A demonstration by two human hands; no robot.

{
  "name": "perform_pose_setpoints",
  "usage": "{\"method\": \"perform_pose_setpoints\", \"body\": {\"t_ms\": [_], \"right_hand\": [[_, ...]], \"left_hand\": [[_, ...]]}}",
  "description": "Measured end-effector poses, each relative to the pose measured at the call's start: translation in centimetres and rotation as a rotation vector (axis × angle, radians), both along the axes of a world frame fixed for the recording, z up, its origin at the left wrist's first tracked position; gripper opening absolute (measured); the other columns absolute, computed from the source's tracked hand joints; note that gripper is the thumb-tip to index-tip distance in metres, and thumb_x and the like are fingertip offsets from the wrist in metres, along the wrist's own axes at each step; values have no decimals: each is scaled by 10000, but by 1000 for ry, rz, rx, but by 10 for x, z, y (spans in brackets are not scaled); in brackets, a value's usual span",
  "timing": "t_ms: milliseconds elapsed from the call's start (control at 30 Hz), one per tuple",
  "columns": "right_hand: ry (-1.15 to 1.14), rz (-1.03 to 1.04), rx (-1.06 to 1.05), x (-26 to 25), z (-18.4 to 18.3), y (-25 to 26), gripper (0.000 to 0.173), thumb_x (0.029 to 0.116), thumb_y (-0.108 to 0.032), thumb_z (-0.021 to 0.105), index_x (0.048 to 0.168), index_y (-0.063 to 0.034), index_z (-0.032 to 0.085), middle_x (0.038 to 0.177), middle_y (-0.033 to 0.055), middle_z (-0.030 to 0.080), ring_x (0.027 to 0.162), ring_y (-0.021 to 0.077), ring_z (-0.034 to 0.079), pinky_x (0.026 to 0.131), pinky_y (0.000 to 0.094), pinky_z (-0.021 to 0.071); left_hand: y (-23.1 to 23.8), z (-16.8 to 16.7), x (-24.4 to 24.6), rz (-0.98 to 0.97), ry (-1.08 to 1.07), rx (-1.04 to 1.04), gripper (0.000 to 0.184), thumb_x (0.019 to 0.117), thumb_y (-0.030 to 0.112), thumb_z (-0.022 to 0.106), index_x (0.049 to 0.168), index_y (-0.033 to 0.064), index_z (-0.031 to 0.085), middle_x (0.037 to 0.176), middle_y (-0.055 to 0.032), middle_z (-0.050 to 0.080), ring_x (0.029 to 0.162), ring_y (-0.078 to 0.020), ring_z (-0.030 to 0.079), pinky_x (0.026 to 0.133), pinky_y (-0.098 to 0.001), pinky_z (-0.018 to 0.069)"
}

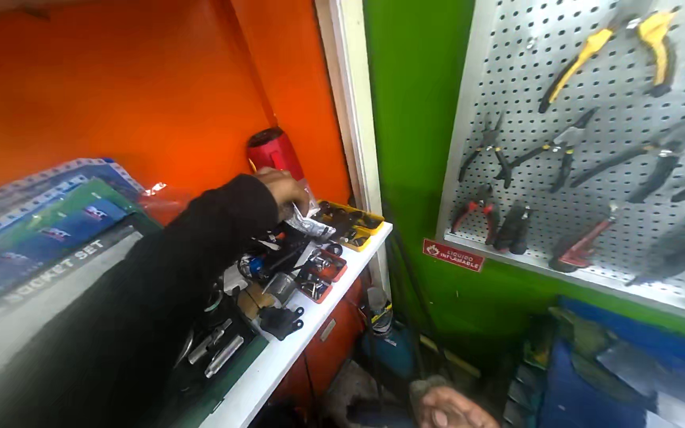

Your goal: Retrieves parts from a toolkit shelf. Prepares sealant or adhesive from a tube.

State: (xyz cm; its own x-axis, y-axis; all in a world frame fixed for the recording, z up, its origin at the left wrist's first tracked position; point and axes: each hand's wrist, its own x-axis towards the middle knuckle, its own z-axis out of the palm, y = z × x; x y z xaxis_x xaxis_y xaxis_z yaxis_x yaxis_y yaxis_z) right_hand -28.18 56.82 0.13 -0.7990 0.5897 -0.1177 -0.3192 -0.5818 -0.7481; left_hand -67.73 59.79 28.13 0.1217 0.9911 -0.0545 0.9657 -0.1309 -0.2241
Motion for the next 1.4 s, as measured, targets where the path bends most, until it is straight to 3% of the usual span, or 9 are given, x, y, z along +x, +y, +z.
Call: {"method": "perform_pose_setpoints", "body": {"t_ms": [100, 200, 267, 333, 500, 800, 1000, 1200, 1400], "right_hand": [[-55, -214, 377, 12, 38, 14, 175, 957, -153, 674, 1125, -142, 726, 998, -24, 719, 863, 88, 666, 773, 282, 571], [-101, -358, 866, 20, 75, 4, 400, 906, -310, 778, 1245, -114, 698, 1079, -22, 688, 959, 60, 634, 813, 236, 555], [-116, -345, 1100, 27, 90, -23, 552, 874, -456, 798, 1275, -92, 697, 1152, 50, 696, 1060, 121, 649, 903, 306, 577], [-132, -257, 1212, 45, 91, -50, 513, 890, -486, 770, 1147, -44, 726, 1098, 102, 708, 1028, 174, 681, 878, 370, 590], [-87, -134, 763, 138, 66, -112, 257, 920, -196, 772, 1063, 9, 715, 935, 43, 718, 862, 58, 675, 784, 240, 587], [-250, -566, 543, 237, 78, -208, 174, 879, -113, 801, 1029, -33, 763, 949, 59, 757, 854, 116, 729, 758, 273, 637], [-174, -658, 637, 249, 88, -227, 221, 868, -133, 821, 1048, -25, 751, 967, 53, 754, 870, 100, 725, 774, 254, 635], [-250, -805, 778, 264, 92, -235, 208, 893, -186, 805, 1028, -35, 757, 973, 45, 745, 866, 101, 708, 762, 250, 618], [-2, -677, 743, 270, 90, -236, 231, 1013, -205, 644, 1215, -135, 732, 1116, -36, 740, 944, 9, 688, 809, 197, 590]], "left_hand": [[-32, 40, 74, -50, 222, -54, 249, 837, -6, 758, 1033, 146, 778, 1101, -127, 714, 1181, -389, 622, 1117, -697, 341], [-86, 30, 160, -193, 346, -1, 34, 864, 142, 723, 860, 141, 757, 908, -115, 699, 864, -358, 679, 749, -570, 535], [-124, -9, 213, -326, 93, 15, 197, 956, 200, 587, 859, 125, 742, 800, -100, 679, 692, -328, 667, 536, -499, 525], [-144, -27, 255, -383, -269, -286, 204, 1011, 197, 590, 1099, 72, 726, 956, -155, 712, 783, -357, 709, 603, -536, 572], [-174, -121, 309, -327, -1060, -209, 354, 831, 253, 818, 1138, 153, 673, 981, 45, 754, 824, -61, 727, 716, -265, 641], [-291, -198, 426, 5, -1990, -140, 842, 815, 126, 845, 1476, -29, 347, 1288, -78, 661, 1052, -205, 721, 893, -389, 643], [-315, -180, 466, -74, -1825, 134, 117, 957, 113, 694, 1070, 100, 722, 1009, 53, 760, 911, -51, 720, 857, -256, 619], [-313, -173, 485, -271, -1271, 538, 122, 976, 187, 687, 975, 66, 708, 904, -17, 682, 870, -54, 664, 781, -184, 576], [-320, -150, 511, -221, -614, 850, 209, 917, 265, 719, 1080, 142, 764, 887, -57, 637, 902, -227, 564, 911, -414, 410]]}}
